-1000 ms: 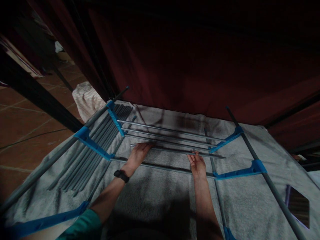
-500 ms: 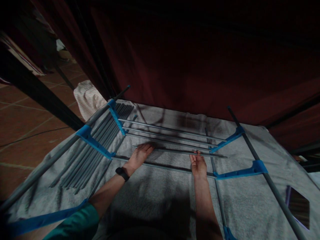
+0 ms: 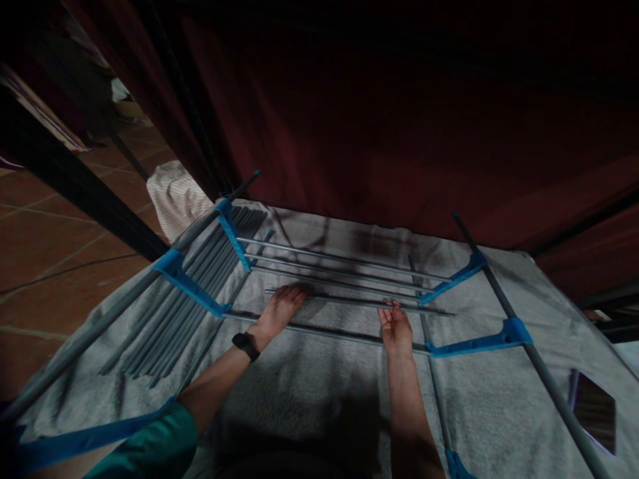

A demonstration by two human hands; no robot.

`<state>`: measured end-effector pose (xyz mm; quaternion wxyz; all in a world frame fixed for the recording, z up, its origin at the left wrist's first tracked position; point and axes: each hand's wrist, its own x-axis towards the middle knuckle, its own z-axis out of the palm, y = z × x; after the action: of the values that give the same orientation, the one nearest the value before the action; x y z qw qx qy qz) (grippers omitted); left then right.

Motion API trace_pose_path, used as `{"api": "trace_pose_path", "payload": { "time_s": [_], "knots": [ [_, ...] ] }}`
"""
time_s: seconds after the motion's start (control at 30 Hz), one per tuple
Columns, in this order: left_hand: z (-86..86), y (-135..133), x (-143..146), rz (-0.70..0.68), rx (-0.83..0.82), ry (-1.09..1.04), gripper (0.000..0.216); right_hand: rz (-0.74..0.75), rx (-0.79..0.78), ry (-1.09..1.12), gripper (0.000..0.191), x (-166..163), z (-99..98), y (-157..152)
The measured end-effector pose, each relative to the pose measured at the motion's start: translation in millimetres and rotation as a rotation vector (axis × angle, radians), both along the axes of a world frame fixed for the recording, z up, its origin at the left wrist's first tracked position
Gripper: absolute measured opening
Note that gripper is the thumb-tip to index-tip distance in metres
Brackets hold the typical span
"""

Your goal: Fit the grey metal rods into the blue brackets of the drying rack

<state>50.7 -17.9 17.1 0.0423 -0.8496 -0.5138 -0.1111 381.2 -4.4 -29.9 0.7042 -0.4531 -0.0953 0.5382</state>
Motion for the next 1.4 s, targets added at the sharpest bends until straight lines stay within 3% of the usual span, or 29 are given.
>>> {"api": "trace_pose_path", "payload": {
  "time_s": [0.23,0.47,0.53,0.67,0.77,0.87,0.93,1.1,1.4],
  "knots": [
    [-2.9,3,-6,0.066,0.056,-0.142,0.038,-0.001,0.036,0.009,0.009,-3,3.9,-2],
    [-11.4,5,-14,0.361,0.182,-0.475,0.022,0.037,0.049,0.004,0.009,-5,9.3,-2],
    [-12.6,6,-16,0.465,0.214,-0.665,0.025,0.05,0.058,0.004,0.01,-6,10.1,-2],
    [-12.9,15,-20,0.569,0.22,-1.191,0.057,0.055,0.075,0.029,0.01,-6,10.5,-2],
    [-13.3,21,-19,0.646,0.021,-1.684,0.075,0.074,0.089,0.049,0.013,-7,10.6,-1],
    [-12.6,22,-16,0.605,-0.204,-2.091,0.066,0.083,0.101,0.066,0.015,-8,11.7,-1],
    [-11.0,21,-12,0.539,-0.307,-2.231,0.05,0.091,0.105,0.072,0.016,-9,12.9,-2],
    [-9.0,20,-3,0.463,-0.481,-2.288,0.017,0.119,0.105,0.073,0.015,-10,14.5,-3],
    [-7.9,26,-9,0.648,-0.347,-2.293,0.022,0.053,0.084,0.073,0.003,-7,10.8,0]
  ]
}}
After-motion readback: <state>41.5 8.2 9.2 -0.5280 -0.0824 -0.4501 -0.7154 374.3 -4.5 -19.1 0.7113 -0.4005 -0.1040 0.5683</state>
